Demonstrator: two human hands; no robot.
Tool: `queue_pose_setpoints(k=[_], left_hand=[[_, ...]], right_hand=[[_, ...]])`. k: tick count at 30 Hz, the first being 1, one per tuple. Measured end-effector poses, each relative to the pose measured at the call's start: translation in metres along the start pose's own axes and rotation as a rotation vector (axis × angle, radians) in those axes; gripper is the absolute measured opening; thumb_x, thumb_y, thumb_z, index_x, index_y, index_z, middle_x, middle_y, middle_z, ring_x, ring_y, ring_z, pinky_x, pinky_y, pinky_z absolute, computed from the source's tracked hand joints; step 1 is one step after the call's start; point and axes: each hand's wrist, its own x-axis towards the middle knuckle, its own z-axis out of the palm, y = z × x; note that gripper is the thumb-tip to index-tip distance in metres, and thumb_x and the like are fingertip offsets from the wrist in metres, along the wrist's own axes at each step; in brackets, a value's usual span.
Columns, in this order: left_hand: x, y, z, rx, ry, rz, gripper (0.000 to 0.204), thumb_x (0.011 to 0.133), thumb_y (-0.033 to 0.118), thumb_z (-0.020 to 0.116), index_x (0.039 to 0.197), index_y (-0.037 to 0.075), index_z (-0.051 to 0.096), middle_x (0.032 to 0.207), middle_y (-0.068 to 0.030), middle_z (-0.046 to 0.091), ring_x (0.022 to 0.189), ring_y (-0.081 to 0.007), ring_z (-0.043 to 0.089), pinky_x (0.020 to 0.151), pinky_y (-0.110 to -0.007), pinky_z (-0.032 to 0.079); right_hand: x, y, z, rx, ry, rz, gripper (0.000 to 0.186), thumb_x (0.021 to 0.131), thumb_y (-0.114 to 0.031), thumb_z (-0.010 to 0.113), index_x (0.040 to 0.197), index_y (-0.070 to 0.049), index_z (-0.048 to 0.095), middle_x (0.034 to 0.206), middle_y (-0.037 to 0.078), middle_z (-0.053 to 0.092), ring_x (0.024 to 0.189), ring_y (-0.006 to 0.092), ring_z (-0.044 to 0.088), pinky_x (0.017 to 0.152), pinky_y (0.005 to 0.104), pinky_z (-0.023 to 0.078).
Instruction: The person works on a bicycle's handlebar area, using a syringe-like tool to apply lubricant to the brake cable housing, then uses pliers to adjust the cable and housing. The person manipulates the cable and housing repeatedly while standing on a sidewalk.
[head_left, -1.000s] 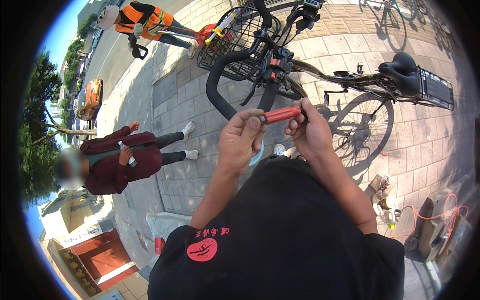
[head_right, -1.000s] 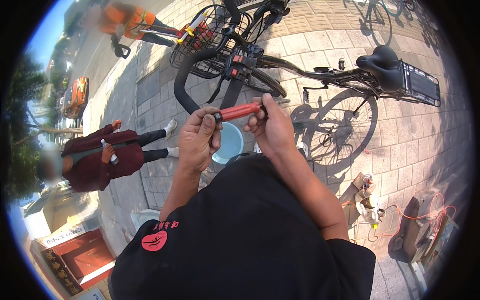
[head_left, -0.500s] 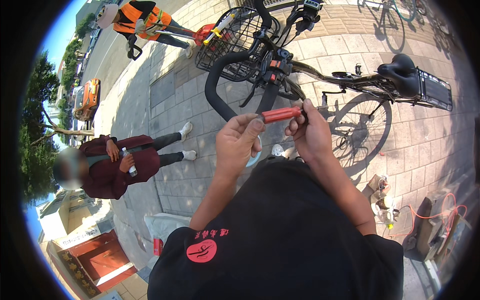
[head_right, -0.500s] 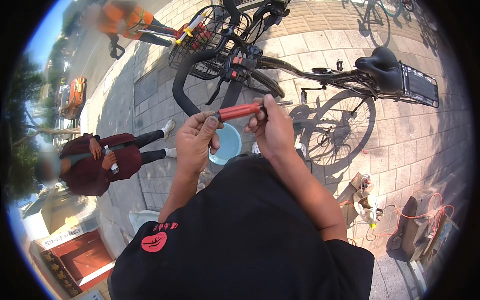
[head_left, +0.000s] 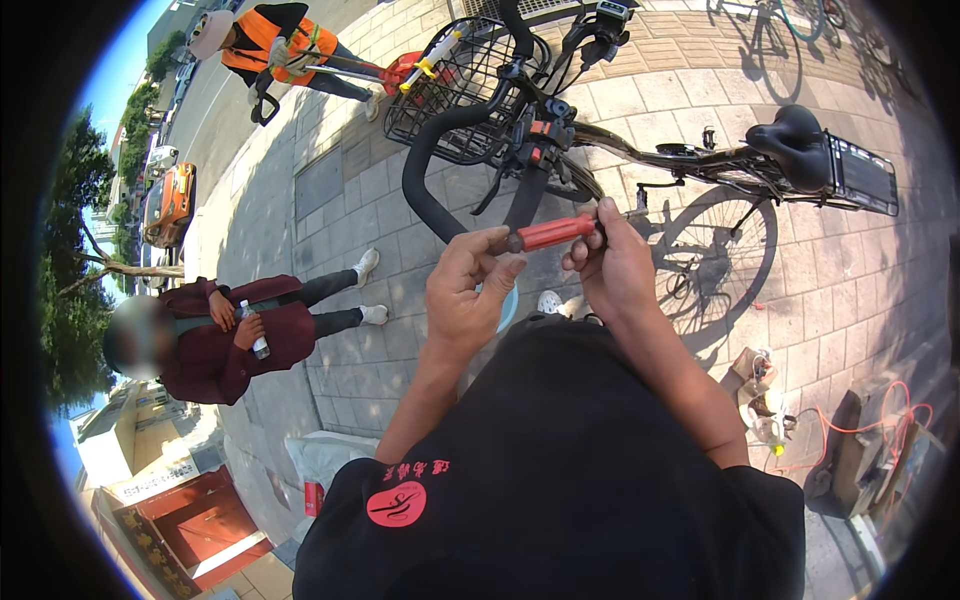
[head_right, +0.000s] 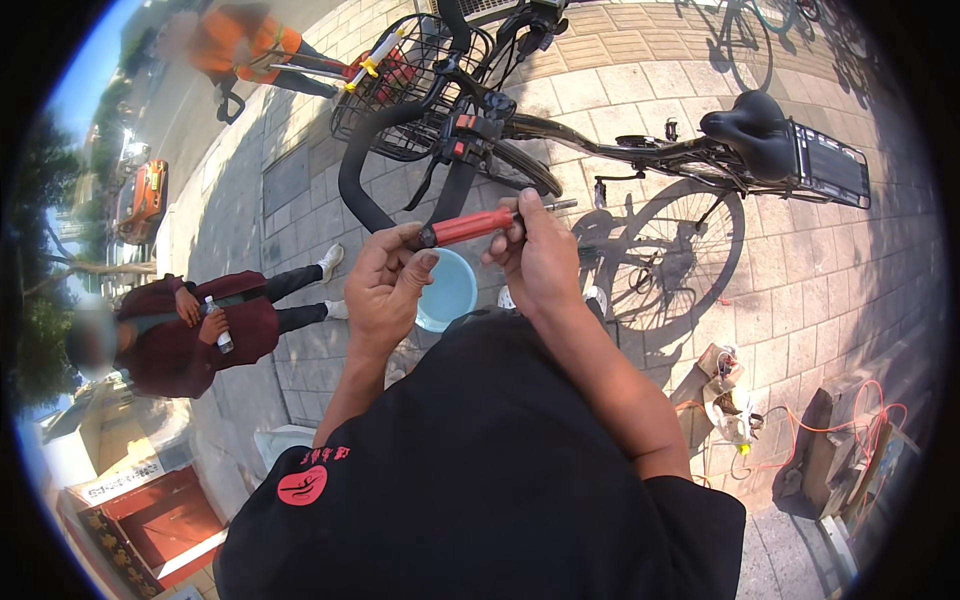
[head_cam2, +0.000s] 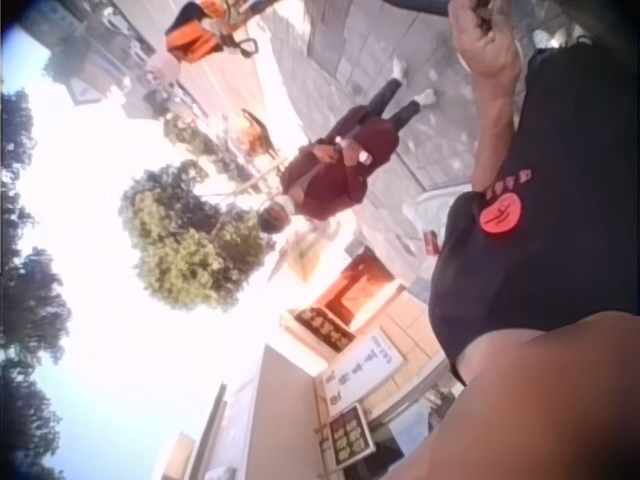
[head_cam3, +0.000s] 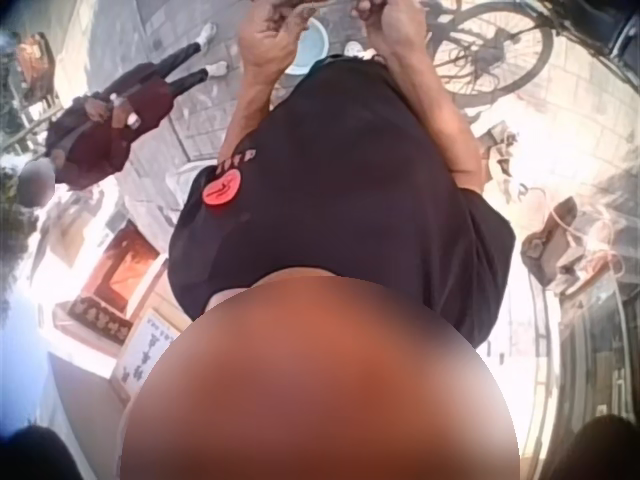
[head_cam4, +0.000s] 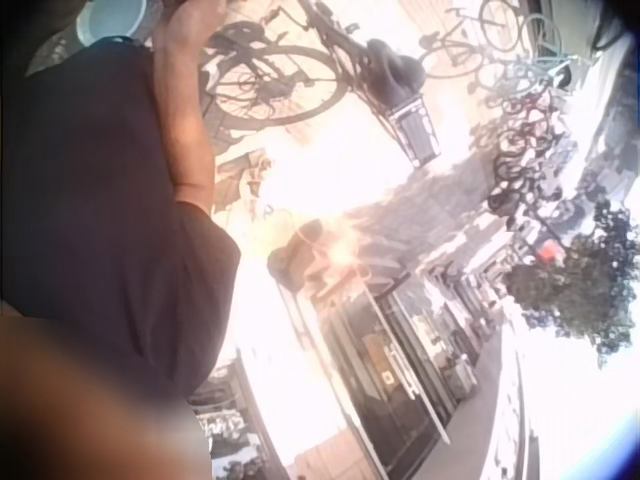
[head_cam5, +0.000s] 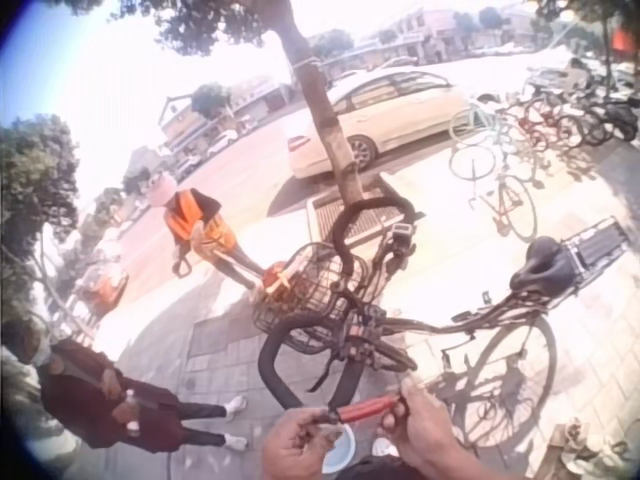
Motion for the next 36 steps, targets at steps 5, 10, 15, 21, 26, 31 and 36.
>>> queue_pose_setpoints(k=[5,10,15,21,26,31,36], left_hand=[[-0.001,0.0,-0.002,0.077,-0.016,0.002,0.033,0.103,0.013,0.076,0.128,-0.006,0.066,0.104,-0.0059,0.071,0.077,-0.0081,0.066,0.068,-0.021,0.053],[-0.004,0.003,-0.003,-0.009,0.024,-0.163,0.031,0.101,0.016,0.078,0.12,-0.008,0.069,0.106,-0.008,0.068,0.077,-0.008,0.068,0.064,-0.023,0.052],[-0.005,0.001,-0.003,0.057,0.022,-0.072,0.032,0.101,0.016,0.078,0.121,-0.006,0.069,0.105,-0.0082,0.07,0.079,-0.0094,0.069,0.066,-0.023,0.053],[-0.005,-0.005,-0.009,0.279,-0.033,0.125,0.031,0.102,0.01,0.075,0.127,-0.005,0.065,0.104,-0.008,0.07,0.084,-0.0104,0.069,0.074,-0.024,0.056],[-0.002,-0.008,-0.008,0.248,-0.049,0.226,0.028,0.104,0.01,0.072,0.126,-0.005,0.064,0.103,-0.0089,0.07,0.085,-0.0116,0.07,0.074,-0.024,0.056],[0.0,-0.005,-0.006,0.199,-0.016,0.091,0.028,0.106,0.015,0.07,0.123,-0.006,0.064,0.098,-0.0086,0.071,0.082,-0.0118,0.07,0.073,-0.024,0.055],[0.001,0.001,-0.002,0.17,-0.005,-0.025,0.033,0.108,0.023,0.069,0.121,-0.007,0.064,0.093,-0.0067,0.071,0.076,-0.0105,0.069,0.07,-0.024,0.054]], right_hand=[[-0.002,0.0,0.002,0.007,-0.035,-0.02,0.041,0.117,-0.034,0.047,0.112,0.004,0.062,0.074,0.0,0.054,0.063,0.0165,0.064,0.067,0.039,0.065],[-0.005,0.002,0.005,0.0,-0.085,-0.086,0.042,0.117,-0.034,0.045,0.115,0.005,0.061,0.074,0.0,0.054,0.068,0.0155,0.066,0.071,0.0406,0.066],[-0.003,0.002,0.002,-0.043,-0.052,-0.029,0.042,0.116,-0.035,0.047,0.114,0.004,0.062,0.074,0.0,0.055,0.066,0.0157,0.066,0.069,0.04,0.066],[-0.001,0.002,-0.002,-0.061,-0.041,-0.001,0.041,0.116,-0.035,0.05,0.11,0.003,0.064,0.073,0.0,0.055,0.062,0.0161,0.066,0.066,0.0391,0.065],[0.0,0.001,-0.001,-0.027,-0.053,0.019,0.041,0.116,-0.035,0.05,0.11,0.003,0.064,0.073,0.0,0.055,0.063,0.0161,0.067,0.066,0.0392,0.065],[0.0,0.001,0.0,-0.031,-0.054,0.003,0.041,0.116,-0.035,0.048,0.112,0.003,0.063,0.073,0.0,0.055,0.067,0.0162,0.067,0.072,0.0402,0.065],[0.002,0.002,-0.002,-0.023,-0.113,-0.04,0.043,0.117,-0.034,0.046,0.114,0.005,0.062,0.076,0.002,0.057,0.071,0.0179,0.067,0.078,0.0431,0.064]])
